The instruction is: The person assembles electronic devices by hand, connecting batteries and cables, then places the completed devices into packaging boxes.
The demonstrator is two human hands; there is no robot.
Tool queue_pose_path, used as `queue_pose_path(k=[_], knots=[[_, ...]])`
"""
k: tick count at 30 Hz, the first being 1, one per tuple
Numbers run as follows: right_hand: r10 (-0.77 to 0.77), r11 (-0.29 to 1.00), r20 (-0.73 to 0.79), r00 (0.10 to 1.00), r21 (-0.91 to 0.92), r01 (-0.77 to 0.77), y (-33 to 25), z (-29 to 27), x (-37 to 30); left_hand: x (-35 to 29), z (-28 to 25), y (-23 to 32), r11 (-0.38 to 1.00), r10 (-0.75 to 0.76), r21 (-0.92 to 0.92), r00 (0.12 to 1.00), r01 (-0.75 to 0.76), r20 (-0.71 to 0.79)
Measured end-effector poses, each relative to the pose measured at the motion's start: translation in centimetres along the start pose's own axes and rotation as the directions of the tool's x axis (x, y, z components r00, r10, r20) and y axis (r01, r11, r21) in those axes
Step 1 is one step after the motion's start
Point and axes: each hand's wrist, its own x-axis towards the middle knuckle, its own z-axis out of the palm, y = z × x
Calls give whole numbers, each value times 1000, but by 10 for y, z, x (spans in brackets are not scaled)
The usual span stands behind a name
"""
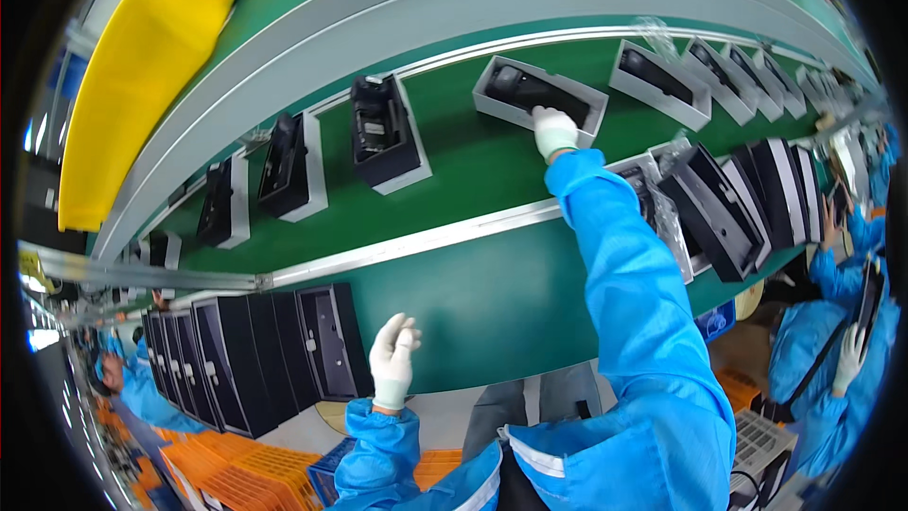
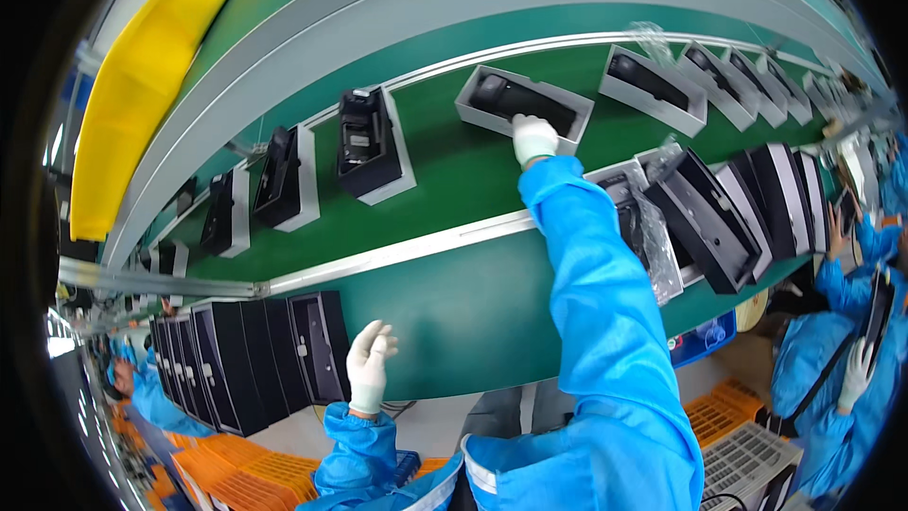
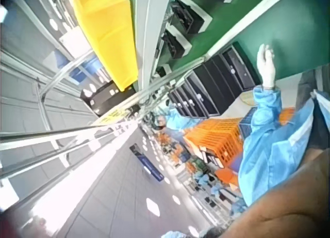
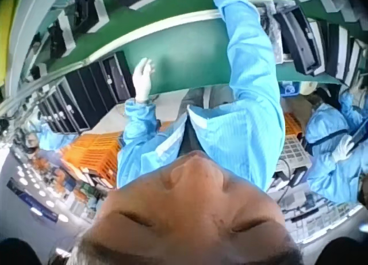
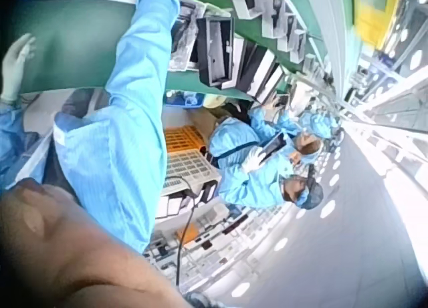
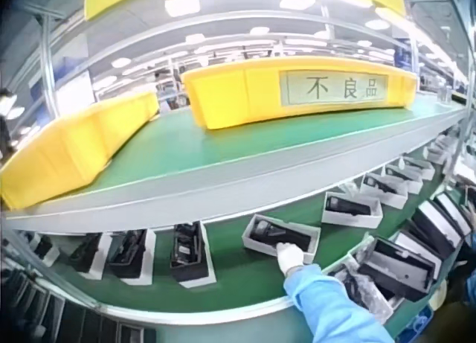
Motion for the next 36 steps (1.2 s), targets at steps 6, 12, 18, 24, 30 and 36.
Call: queue_pose_path(k=[6, 12, 18, 24, 30, 36], knots=[[-598, 754, -124, 792, 247, 609, 37, -24, -34, 1, -9, -11, 942, 270, 231, 959, -244, -91], [-895, 435, 6, 446, 239, 868, 75, -73, -110, -45, -82, -13, 381, 610, 874, 793, -301, 7], [-872, 470, 345, 346, 399, 787, 81, -76, -140, -55, -170, -99, -30, 285, 969, 927, -245, 244], [-742, 594, 326, 586, -86, 800, 28, -129, -196, -44, -139, -91, 156, 453, 835, 790, -527, 413], [-603, 797, 343, 720, 215, 565, 28, -145, -259, -42, -85, -75, 221, 455, 759, 753, -612, 474], [-612, 789, 159, 775, 195, 583, 35, -143, -273, 20, -116, -50, 75, 283, 722, 709, -687, 645]])
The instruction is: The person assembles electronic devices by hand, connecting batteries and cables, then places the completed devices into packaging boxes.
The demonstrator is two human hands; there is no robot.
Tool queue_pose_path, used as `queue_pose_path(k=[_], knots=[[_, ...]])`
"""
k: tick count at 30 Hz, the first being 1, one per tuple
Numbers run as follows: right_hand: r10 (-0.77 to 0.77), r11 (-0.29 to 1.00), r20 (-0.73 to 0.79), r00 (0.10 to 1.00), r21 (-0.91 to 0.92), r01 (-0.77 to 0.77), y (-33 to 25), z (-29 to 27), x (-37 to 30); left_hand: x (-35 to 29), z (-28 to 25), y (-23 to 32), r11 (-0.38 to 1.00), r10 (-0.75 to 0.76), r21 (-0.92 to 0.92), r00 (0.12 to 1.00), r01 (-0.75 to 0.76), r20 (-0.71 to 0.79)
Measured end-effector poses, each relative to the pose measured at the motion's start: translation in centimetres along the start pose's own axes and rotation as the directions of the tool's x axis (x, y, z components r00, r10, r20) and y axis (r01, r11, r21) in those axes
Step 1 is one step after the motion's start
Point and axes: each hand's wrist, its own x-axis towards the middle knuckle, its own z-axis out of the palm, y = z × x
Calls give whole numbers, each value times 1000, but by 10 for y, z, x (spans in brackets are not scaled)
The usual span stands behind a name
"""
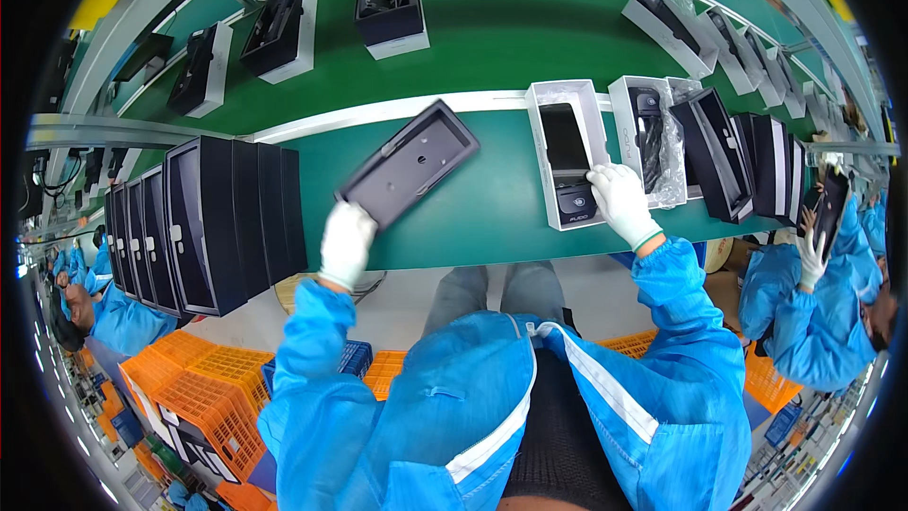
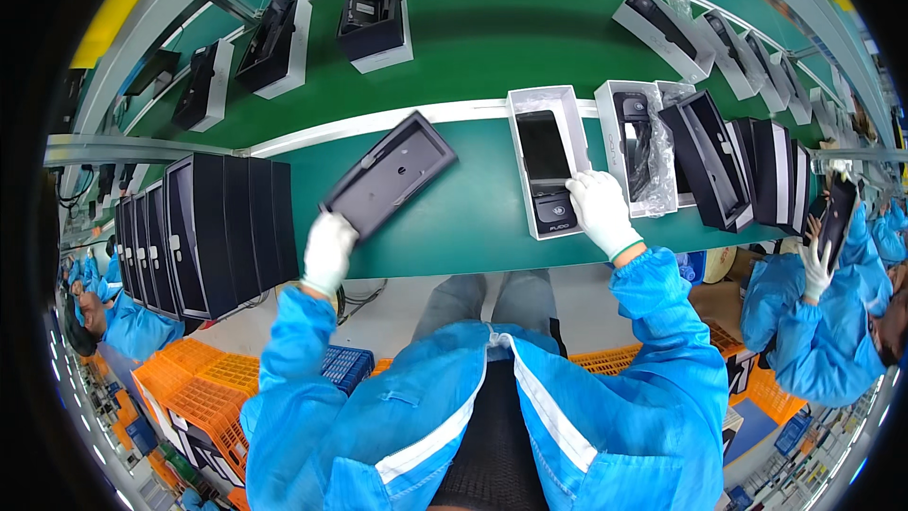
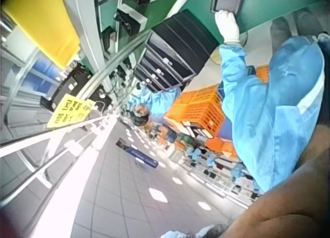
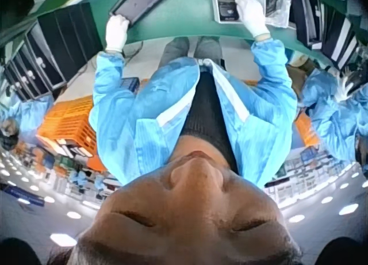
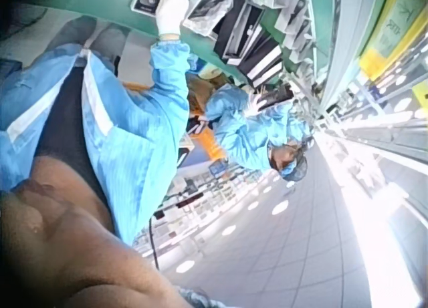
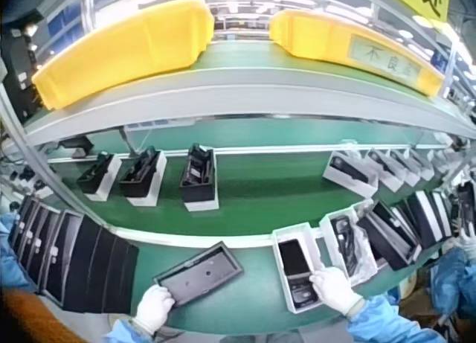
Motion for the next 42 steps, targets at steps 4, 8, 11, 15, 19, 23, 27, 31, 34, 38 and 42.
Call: queue_pose_path(k=[4, 8, 11, 15, 19, 23, 27, 31, 34, 38, 42], knots=[[472, 849, -7, 881, 274, -452, -19, 22, 27, 59, -16, 4, 989, -146, -11, 959, 148, -243], [706, 664, 84, 703, 269, -698, -15, 53, 75, 105, 16, 82, 972, -230, -71, 971, 225, -71], [777, 441, 286, 561, 390, -808, -8, 52, 82, 105, 42, 106, 998, -61, -28, 965, 56, -253], [663, 474, 378, 646, 456, -753, 6, 46, 72, 80, 40, 105, 993, -72, -96, 997, 70, -21], [721, -61, 482, 498, 760, -647, 3, 16, 58, 75, 2, 100, 1000, -24, 2, 1000, 24, 20], [594, 478, 248, 765, 656, -584, 4, 0, 57, 79, 3, 113, 993, -63, -96, 998, 63, 4], [565, 680, 129, 815, 486, -548, -10, 12, 65, 94, 10, 126, 984, -156, -80, 986, 161, 60], [311, 912, -202, 929, 339, -232, -27, 40, 50, 96, 17, 141, 980, -174, 83, 979, 183, -108], [401, 905, 68, 914, 125, -406, -29, 44, 56, 114, -5, 160, 996, -88, -9, 957, 89, -276], [532, 839, 268, 803, -39, -543, -39, 48, 86, 133, 11, 208, 995, -27, -92, 1000, 26, -13], [551, 775, 410, 727, 72, -628, -39, 41, 97, 148, 39, 207, 981, -48, -190, 999, 43, -25]])
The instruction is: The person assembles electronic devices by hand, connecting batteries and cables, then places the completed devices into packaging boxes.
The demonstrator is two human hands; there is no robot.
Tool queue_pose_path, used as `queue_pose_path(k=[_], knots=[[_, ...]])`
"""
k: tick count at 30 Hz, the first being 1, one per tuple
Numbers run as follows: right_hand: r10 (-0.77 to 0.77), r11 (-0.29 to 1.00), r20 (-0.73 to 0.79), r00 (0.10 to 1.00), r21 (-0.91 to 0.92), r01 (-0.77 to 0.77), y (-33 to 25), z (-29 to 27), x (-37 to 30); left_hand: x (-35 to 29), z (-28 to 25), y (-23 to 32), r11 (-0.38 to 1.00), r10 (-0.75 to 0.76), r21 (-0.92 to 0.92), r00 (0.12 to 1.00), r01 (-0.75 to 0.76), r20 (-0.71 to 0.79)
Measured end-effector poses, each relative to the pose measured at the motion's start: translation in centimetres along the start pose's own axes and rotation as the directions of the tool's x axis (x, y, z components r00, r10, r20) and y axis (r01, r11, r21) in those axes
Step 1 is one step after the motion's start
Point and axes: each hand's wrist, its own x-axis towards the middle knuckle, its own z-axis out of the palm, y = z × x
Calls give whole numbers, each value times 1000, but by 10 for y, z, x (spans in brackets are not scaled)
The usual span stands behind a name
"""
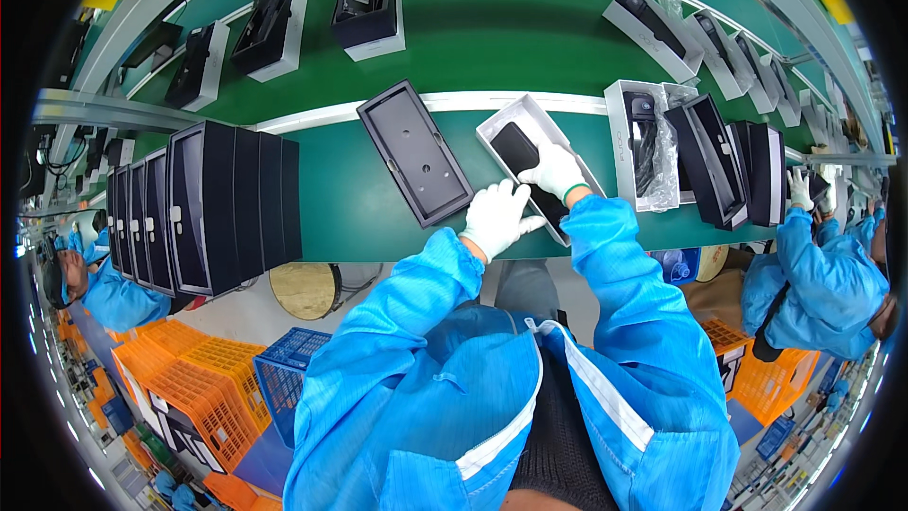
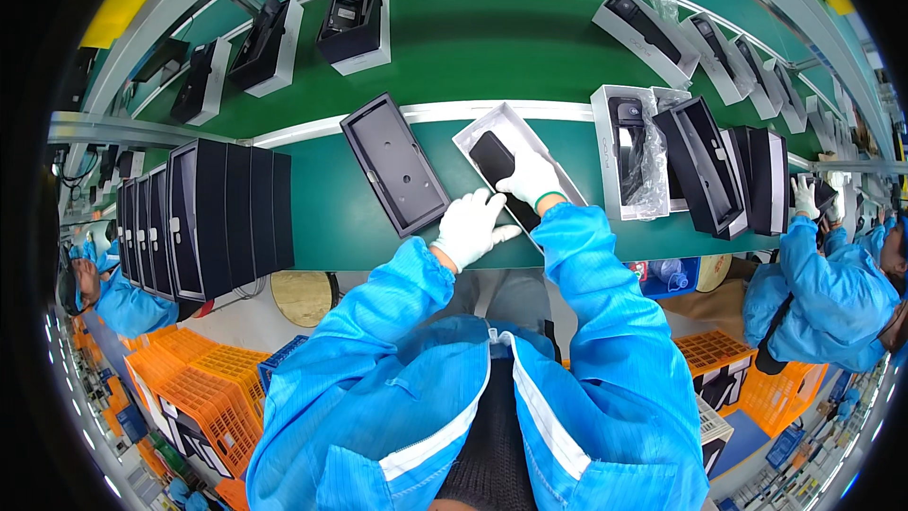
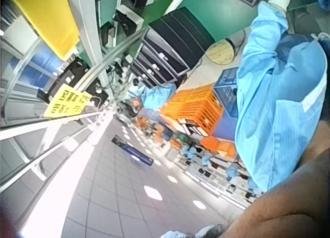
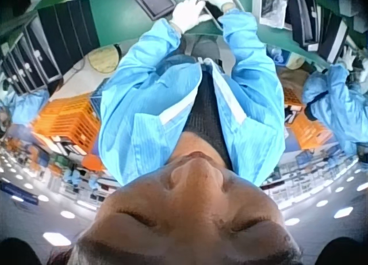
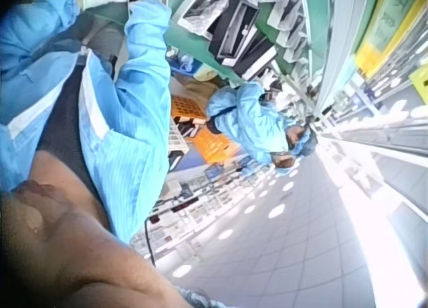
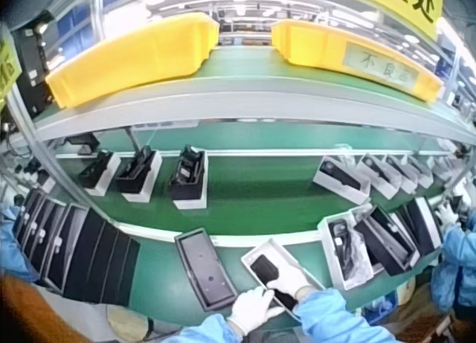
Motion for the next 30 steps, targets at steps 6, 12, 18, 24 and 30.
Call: queue_pose_path(k=[6, 12, 18, 24, 30], knots=[[-109, 916, 46, 993, 393, 83, 25, -14, -1, 8, -13, -17, 999, 31, -27, 997, -29, 73], [-204, 602, -167, 965, 756, 258, -10, -111, -82, -7, -55, -36, 905, -184, -384, 982, 181, 32], [-605, 415, -678, 417, 178, 892, -25, -54, -124, -7, -90, 19, -782, -16, -598, 954, 174, 299], [-629, 549, -630, 455, 54, 834, -19, -51, -136, 4, -109, -1, -916, 73, -393, 997, 80, 33], [-287, 562, -101, 953, 788, 253, -48, -43, -174, 13, -100, -33, -751, -229, -660, 941, -8, 250]])
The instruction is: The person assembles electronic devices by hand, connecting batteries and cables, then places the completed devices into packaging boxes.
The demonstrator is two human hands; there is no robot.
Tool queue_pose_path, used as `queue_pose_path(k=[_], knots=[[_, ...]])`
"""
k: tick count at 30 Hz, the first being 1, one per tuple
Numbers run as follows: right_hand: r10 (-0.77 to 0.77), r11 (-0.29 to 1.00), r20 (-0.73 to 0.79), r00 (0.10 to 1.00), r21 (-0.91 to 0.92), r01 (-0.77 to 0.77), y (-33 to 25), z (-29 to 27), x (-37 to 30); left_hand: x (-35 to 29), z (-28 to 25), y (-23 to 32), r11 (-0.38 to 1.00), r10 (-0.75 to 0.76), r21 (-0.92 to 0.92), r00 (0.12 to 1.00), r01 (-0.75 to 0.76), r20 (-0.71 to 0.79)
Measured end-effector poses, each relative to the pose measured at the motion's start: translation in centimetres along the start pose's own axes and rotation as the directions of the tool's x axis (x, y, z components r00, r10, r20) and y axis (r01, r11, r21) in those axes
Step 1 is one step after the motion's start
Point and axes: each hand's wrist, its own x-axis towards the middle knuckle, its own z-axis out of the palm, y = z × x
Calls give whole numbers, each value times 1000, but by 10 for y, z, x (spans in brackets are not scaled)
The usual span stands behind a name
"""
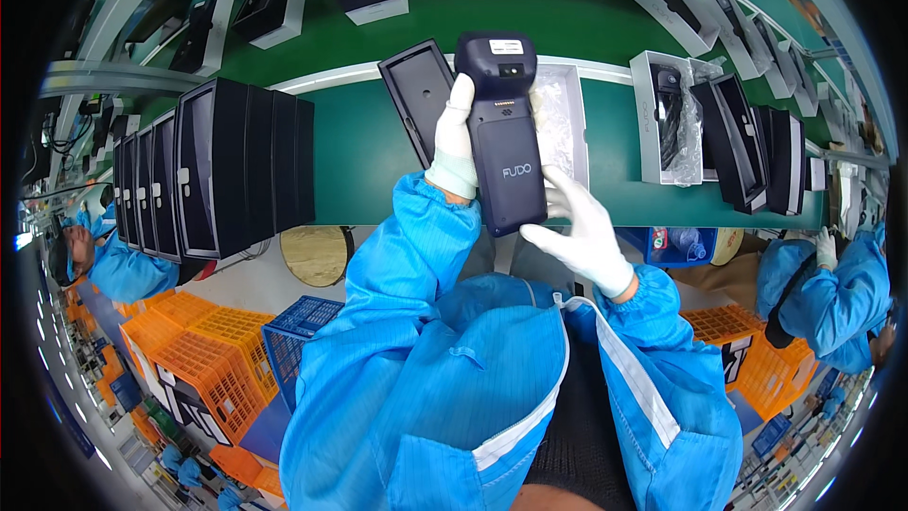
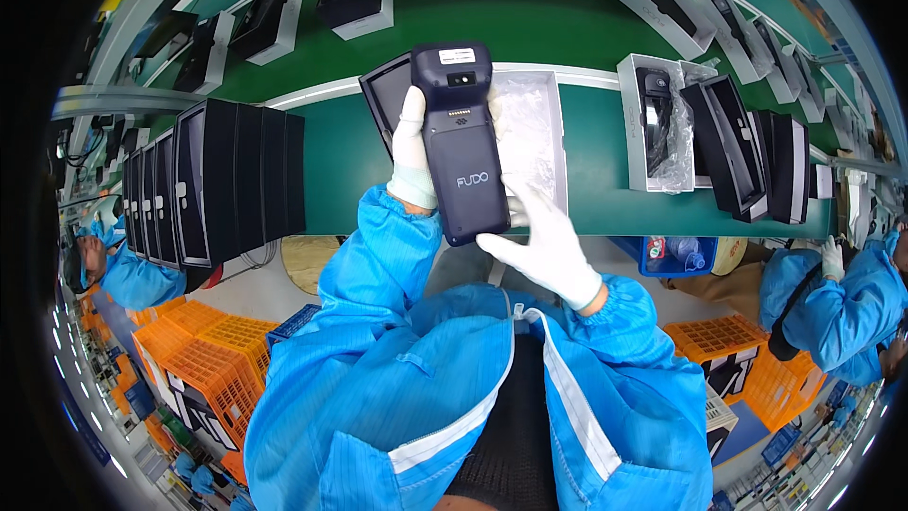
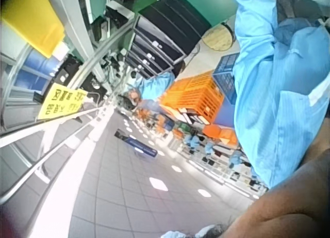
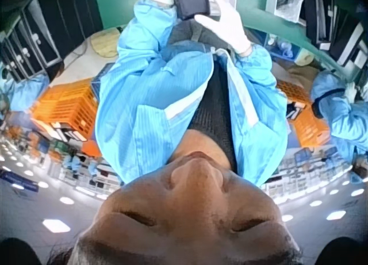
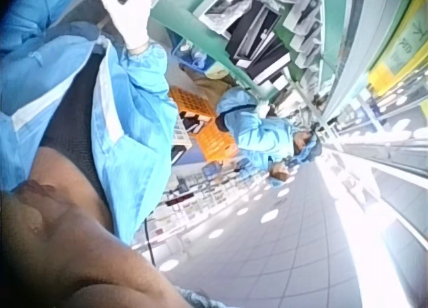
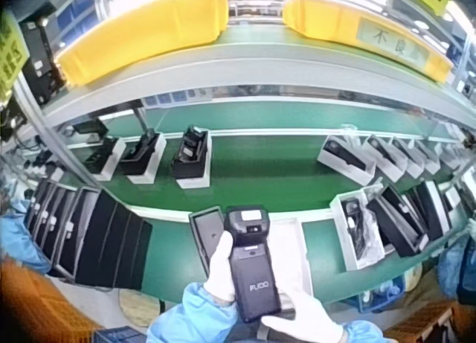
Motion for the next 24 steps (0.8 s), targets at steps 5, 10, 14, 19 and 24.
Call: queue_pose_path(k=[5, 10, 14, 19, 24], knots=[[7, 998, -11, 1000, -55, -8, 13, 8, 6, -1, -4, 1, 993, 19, 115, 1000, -16, -21], [-164, 942, -36, 986, -303, 145, 26, 13, 5, -1, -12, -2, 971, 115, 218, 990, -95, -78], [-69, 993, -73, 995, -97, 61, 28, 14, 11, 1, -12, -12, 897, 299, 378, 945, -231, -131], [-81, 991, 60, 995, -106, 87, 15, 20, 18, 4, -15, -20, 741, 515, 558, 849, -374, -115], [99, 995, -206, 973, -3, -102, 56, 24, 33, 2, -18, -9, 802, 415, 508, 905, -315, -94]])
